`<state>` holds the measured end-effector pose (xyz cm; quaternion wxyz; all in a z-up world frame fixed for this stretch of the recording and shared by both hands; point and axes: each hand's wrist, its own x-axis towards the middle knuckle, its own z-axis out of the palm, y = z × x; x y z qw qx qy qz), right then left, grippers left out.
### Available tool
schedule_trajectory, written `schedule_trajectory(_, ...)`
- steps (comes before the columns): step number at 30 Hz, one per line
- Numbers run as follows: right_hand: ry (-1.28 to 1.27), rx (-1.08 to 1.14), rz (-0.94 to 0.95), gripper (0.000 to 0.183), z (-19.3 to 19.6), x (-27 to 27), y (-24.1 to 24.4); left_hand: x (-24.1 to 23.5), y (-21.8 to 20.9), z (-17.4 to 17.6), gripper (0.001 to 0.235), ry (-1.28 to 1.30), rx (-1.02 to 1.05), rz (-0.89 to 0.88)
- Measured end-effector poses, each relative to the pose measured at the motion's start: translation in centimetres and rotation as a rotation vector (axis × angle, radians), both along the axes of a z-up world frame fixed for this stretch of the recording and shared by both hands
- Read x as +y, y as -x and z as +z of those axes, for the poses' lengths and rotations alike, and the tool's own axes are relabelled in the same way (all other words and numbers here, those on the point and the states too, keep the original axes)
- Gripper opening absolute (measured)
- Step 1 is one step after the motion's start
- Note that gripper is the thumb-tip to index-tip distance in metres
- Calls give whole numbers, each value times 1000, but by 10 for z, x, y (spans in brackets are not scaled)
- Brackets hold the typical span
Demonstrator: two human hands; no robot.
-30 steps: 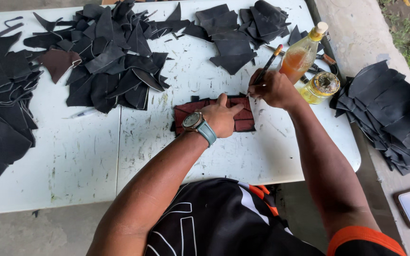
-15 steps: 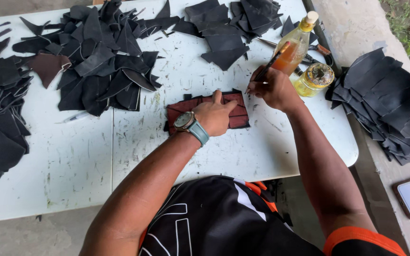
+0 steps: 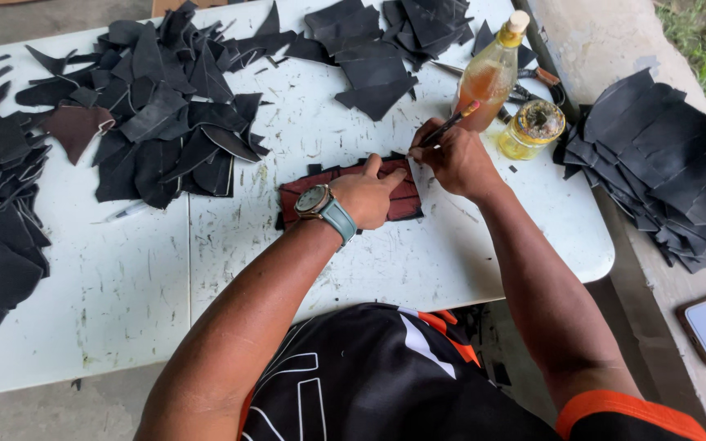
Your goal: The person aligns a stack of black leather pieces on a red template and uses a pencil to mark lines on the top piece. They repeat this process by picking up new pieces from a pile, aligning them, and marking them.
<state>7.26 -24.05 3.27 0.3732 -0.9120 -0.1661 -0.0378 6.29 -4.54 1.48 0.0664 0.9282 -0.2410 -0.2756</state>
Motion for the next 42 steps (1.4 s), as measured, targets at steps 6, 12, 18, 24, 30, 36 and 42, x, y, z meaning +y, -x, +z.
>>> schedule_trajectory(6,-33,59,-4,7,-1,1,2,-1,0,-3,85,-11,20,-17)
schedule_trajectory(12,-272,181,-117,9,4,-1,38,2,2,-8,76,93,-46,-35)
schedule_trajectory(18,-85,146,-74,10,1,-7,85,4,7,-7,75,62,-17,-33)
schedule_trajectory(24,124,118,-56,12,14,5,83,9,10,-2,72,59,-72,-35)
schedule_trajectory(30,-128,75,-45,11,1,0,88,7,13,-1,69,52,-96,-33)
schedule_trajectory(36,48,66,-20,11,-1,-2,85,6,12,5,70,5,-34,0)
schedule_trajectory(42,22,73,0,11,16,-4,79,9,8,7,67,59,-89,-20)
